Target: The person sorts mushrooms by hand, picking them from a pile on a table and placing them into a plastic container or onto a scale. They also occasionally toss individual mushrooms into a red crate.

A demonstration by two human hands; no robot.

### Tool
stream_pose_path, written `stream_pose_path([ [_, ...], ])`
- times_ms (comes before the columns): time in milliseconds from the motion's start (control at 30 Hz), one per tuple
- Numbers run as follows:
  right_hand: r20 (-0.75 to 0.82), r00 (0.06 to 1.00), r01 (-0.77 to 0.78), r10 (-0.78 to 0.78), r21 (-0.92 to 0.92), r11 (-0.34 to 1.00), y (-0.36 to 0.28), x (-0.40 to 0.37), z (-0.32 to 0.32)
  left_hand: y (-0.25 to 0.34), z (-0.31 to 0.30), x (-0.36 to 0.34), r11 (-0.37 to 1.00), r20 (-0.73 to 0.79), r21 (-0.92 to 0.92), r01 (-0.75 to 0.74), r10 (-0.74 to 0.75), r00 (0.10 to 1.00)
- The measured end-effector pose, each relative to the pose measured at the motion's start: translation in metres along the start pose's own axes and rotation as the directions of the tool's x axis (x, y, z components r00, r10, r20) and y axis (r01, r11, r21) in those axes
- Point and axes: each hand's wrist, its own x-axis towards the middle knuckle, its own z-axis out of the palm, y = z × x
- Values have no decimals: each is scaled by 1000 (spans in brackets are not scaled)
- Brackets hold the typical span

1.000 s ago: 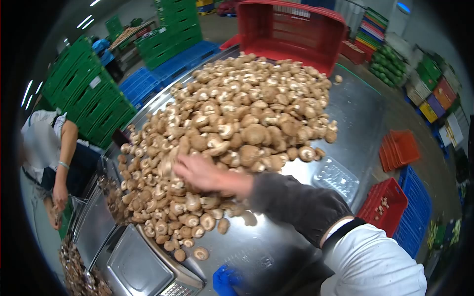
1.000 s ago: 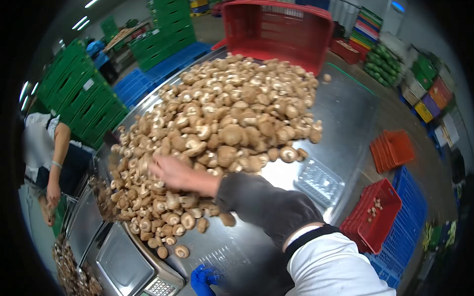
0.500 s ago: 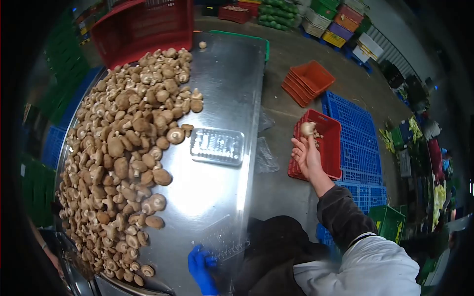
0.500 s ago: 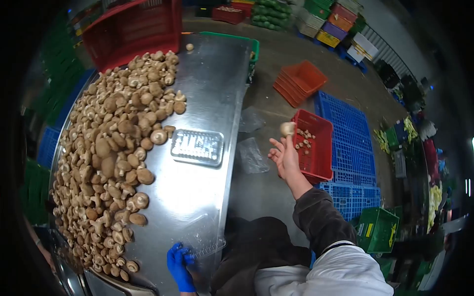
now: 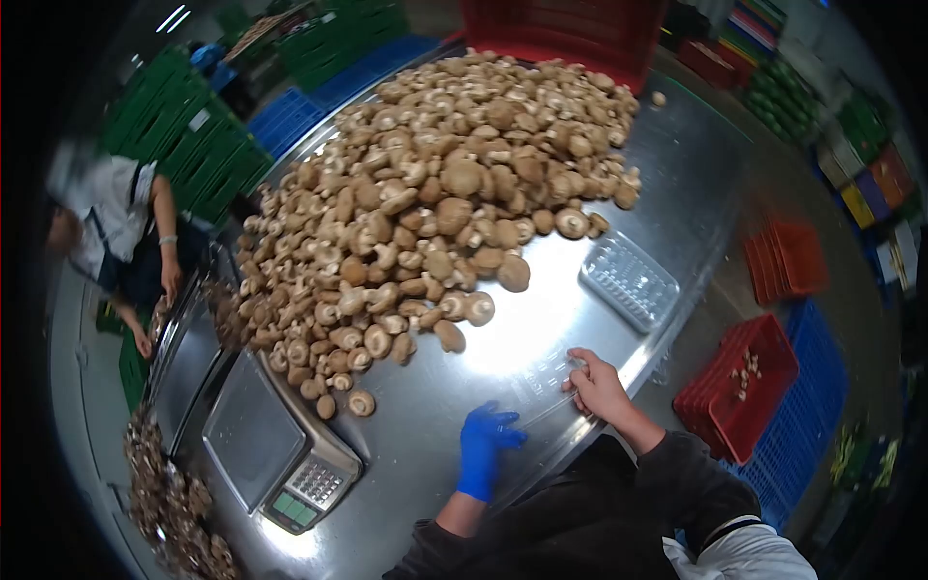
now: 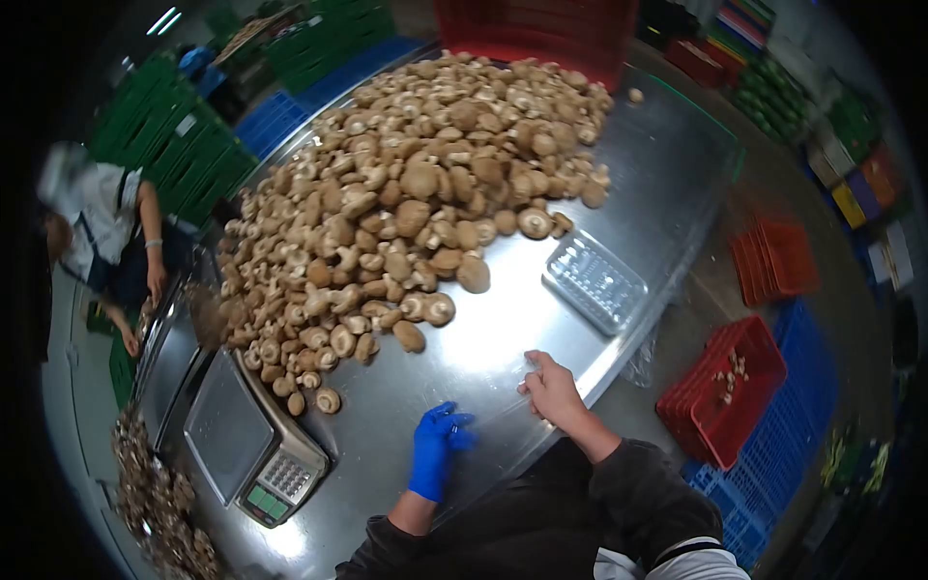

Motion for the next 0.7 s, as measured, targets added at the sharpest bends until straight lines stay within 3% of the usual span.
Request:
stream_pose_path([
  [167, 124, 987, -105, 102, 18, 994, 0, 61, 43, 5, -32, 29, 984, -126, -176, -8, -15, 992],
  [233, 96, 995, -37, 35, 26, 999, -14, 85, 64, 27, -43, 53, 975, -192, -220, -27, -16, 981],
  [300, 66, 998, -9, 6, 45, 999, -27, 116, 85, 49, -59, 94, 973, -183, -211, -91, 52, 982],
  [400, -36, 998, 55, -54, 40, 998, -39, 166, 103, 71, -80, 166, 965, -100, -256, -51, 26, 995],
  [467, -63, 989, 134, -134, -17, 991, -39, 194, 109, 75, -76, 200, 928, -199, -231, -292, 248, 948],
  [500, -54, 990, 130, -132, -31, 991, -41, 198, 107, 73, -74, 210, 925, -207, -244, -290, 243, 948],
  [567, -39, 994, 102, -100, 62, 993, -42, 198, 106, 64, -71, 220, 918, -334, -88, -387, 339, 879],
  [600, -31, 996, 84, -83, 56, 995, -41, 194, 107, 58, -70, 221, 901, -353, 85, -425, 426, 833],
  [700, -34, 993, 120, -117, 149, 981, -47, 184, 107, 57, -61, 205, 922, -365, 7, -388, 363, 857],
])
